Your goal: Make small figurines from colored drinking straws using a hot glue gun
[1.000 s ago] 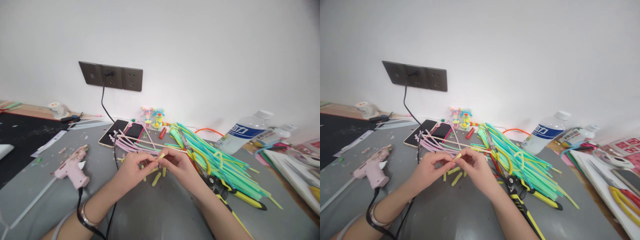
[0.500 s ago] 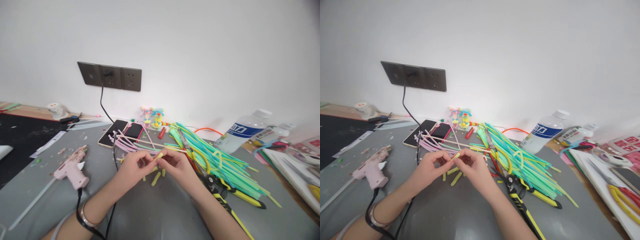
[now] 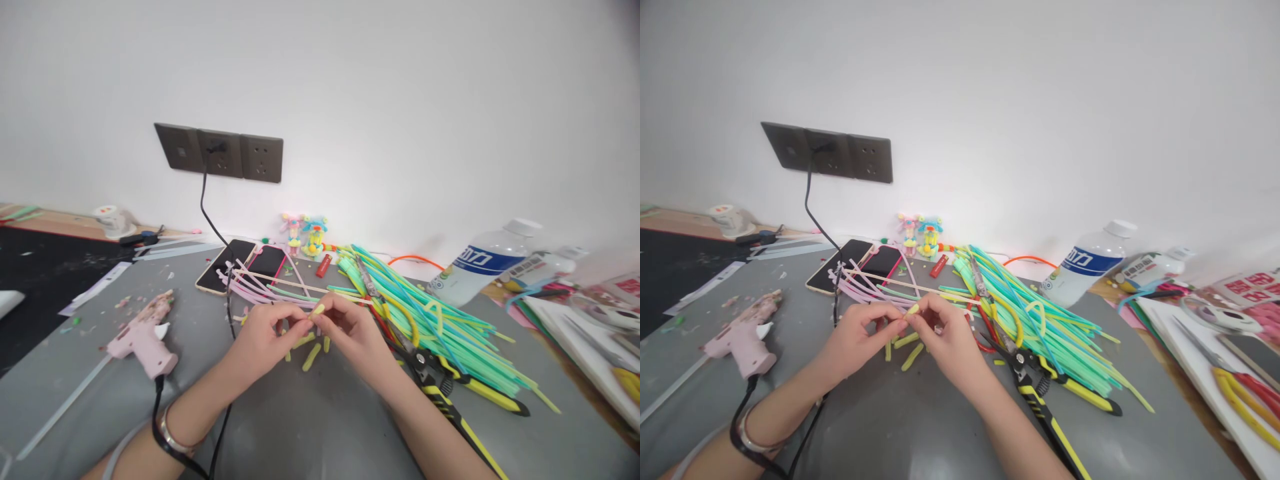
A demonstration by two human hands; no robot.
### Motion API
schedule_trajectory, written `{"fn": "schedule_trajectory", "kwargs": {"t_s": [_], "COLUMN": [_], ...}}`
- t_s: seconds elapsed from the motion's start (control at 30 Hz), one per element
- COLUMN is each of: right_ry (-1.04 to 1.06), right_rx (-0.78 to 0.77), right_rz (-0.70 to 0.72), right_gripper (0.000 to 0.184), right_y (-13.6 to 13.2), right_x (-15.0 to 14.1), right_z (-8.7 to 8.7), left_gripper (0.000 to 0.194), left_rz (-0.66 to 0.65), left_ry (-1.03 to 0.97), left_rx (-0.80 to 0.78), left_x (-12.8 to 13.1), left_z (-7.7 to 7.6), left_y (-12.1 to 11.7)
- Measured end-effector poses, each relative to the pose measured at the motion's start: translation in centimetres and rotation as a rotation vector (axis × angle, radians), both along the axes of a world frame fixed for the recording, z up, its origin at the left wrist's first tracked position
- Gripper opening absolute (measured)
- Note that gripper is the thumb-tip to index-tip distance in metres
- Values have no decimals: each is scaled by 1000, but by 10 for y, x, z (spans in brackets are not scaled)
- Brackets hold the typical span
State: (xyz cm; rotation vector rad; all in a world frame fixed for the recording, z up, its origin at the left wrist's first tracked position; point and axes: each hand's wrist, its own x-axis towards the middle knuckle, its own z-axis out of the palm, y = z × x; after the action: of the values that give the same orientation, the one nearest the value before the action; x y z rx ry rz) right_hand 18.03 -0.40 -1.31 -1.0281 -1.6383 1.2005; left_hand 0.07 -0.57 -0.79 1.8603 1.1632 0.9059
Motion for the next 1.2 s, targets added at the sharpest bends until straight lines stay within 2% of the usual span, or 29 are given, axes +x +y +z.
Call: {"fn": "schedule_trajectory", "kwargs": {"t_s": [0.13, 0.43, 0.67, 0.83, 0.9, 1.0, 1.1, 1.2], "right_ry": [5, -14, -59, -320, -502, -721, -833, -874], "right_rx": [69, 44, 49, 95, 126, 92, 50, 29], "right_rz": [-23, -26, -10, -68, -111, -149, -154, -126], "right_gripper": [24, 25, 24, 22, 24, 32, 34, 27], "right_y": [-1, 2, 3, 9, 12, 12, 10, 8], "right_x": [-2, 4, 2, 13, 18, 19, 16, 14], "right_z": [1, -3, 1, 0, -4, -7, -5, -2], "left_gripper": [24, 14, 16, 19, 17, 12, 9, 7], "left_rz": [19, 101, 34, 14, 45, 126, 160, 156], "left_ry": [-63, -106, -29, -9, -21, -51, -67, -59], "left_rx": [-33, 12, 38, 41, 8, -25, -25, -21], "left_x": [0, 3, 1, 0, 0, -1, -2, -2], "left_z": [-2, -8, -5, -3, -4, -7, -11, -14], "left_y": [1, 3, 2, 3, 4, 5, 6, 7]}}
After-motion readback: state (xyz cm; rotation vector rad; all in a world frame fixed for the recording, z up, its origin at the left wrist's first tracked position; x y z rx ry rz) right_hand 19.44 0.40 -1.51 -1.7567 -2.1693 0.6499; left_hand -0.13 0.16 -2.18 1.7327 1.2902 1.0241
